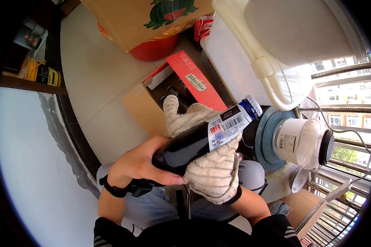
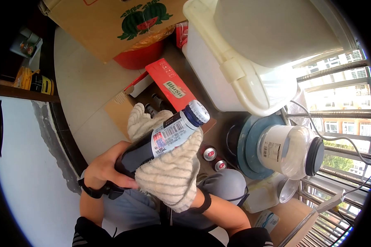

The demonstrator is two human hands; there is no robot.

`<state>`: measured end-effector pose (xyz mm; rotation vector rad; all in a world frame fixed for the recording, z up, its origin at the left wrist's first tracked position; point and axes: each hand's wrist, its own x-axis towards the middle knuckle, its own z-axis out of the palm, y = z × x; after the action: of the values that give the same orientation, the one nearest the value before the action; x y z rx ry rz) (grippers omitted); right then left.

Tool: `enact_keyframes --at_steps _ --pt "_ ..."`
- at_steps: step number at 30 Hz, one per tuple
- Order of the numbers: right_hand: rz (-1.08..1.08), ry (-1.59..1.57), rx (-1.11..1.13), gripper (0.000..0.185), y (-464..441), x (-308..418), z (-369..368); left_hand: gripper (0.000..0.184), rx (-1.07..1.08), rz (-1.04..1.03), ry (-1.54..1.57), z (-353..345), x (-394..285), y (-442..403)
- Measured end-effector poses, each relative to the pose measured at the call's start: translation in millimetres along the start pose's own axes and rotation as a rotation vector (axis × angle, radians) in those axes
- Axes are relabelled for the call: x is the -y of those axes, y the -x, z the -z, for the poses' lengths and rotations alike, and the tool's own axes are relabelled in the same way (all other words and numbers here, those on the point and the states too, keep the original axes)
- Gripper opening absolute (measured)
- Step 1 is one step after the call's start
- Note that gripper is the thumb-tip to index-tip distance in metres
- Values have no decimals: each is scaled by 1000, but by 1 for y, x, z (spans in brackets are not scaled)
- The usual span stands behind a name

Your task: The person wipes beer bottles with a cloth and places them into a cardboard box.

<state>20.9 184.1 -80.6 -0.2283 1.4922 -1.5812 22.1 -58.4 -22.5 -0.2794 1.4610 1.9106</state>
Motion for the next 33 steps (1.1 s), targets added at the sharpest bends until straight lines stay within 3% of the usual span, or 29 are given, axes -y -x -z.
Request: enact_keyframes --at_steps 4,6,10,19,22,26,30,31,33 --pt "528 708 -153 48 1 -3 15 53 153 41 245 -11 4 -4" --pt "732 978 -234 43 4 -3 24 66 338 51 374 -13 13 -13" --pt "740 1003 -396 41 17 12 49 74 610 58 681 -33 21 -24" --pt "689 1108 -602 37 52 76 77 75 786 2 690 -43 39 -47" --pt "664 1203 -576 36 64 97 76 55 418 -349 330 -58 30 -43" --pt "632 1310 -494 34 73 109 67 61 148 -806 -215 -70 35 -48" --pt "598 1381 -411 33 89 105 58 64 10 -893 -540 -87 48 -49" --pt "586 1393 -391 32 94 103 56 63 -89 -1042 -604 -93 54 -53" --pt "567 1413 -366 32 104 99 54 61 -123 -1098 -652 -103 62 -55"
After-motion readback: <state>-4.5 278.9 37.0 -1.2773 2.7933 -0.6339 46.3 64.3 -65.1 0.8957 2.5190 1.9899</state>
